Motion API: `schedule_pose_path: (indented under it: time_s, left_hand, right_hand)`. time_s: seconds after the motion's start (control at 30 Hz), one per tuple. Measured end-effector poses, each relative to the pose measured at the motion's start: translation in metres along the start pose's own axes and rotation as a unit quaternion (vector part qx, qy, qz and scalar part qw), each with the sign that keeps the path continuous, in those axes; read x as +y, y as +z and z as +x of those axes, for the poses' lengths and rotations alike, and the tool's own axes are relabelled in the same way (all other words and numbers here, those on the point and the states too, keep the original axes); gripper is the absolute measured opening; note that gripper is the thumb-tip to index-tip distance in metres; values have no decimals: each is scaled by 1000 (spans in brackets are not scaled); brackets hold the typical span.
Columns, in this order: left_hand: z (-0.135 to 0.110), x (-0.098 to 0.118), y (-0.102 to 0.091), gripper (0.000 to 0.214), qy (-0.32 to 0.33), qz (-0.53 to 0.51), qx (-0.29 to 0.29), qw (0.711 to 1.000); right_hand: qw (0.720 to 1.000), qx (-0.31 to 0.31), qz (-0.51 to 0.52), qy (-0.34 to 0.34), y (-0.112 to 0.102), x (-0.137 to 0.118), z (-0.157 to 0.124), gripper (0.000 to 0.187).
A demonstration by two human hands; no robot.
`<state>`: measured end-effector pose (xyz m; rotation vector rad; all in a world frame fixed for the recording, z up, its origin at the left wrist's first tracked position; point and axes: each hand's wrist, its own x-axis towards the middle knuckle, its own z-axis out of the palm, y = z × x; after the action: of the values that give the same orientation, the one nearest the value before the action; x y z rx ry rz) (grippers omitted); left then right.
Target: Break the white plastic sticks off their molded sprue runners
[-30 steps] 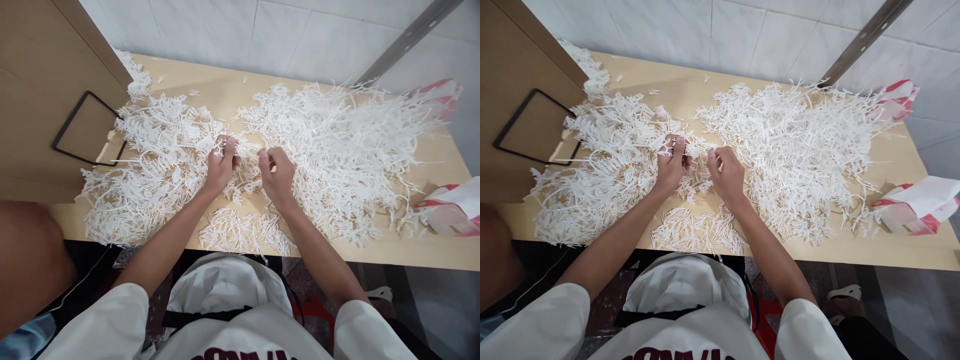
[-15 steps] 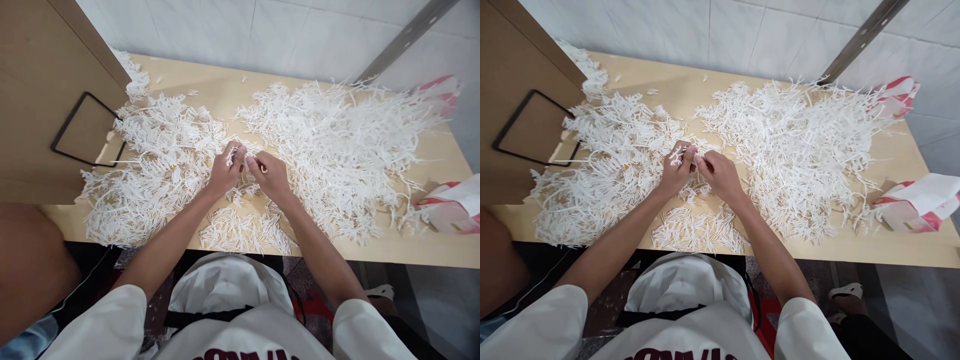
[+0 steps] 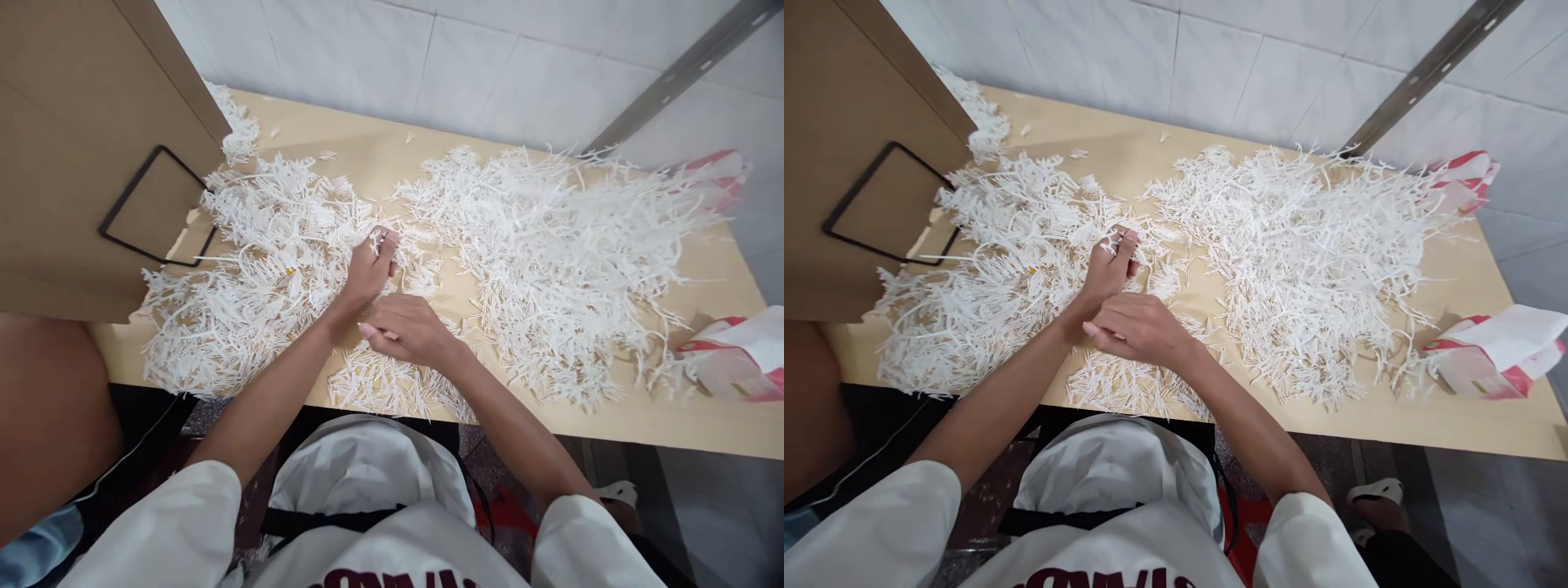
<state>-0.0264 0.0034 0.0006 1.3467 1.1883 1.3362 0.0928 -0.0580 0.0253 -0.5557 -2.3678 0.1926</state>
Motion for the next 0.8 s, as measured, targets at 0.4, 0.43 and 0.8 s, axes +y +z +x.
schedule_pose_path:
  time_s: [0.4,0.43,0.8]
  left_hand:
    - [-6,3,3,38,16,-59,-19,998]
    - [-7,4,4,37,19,-63,-21,998]
    - [-12,6,1,37,59,13,-29,998]
  right_hand:
    - [881,260,20,394,-6,47,-9,33]
    - [882,259,-1,393,-6,47,-8,35]
    - [957,69,-30,279,-6,41,-6,25]
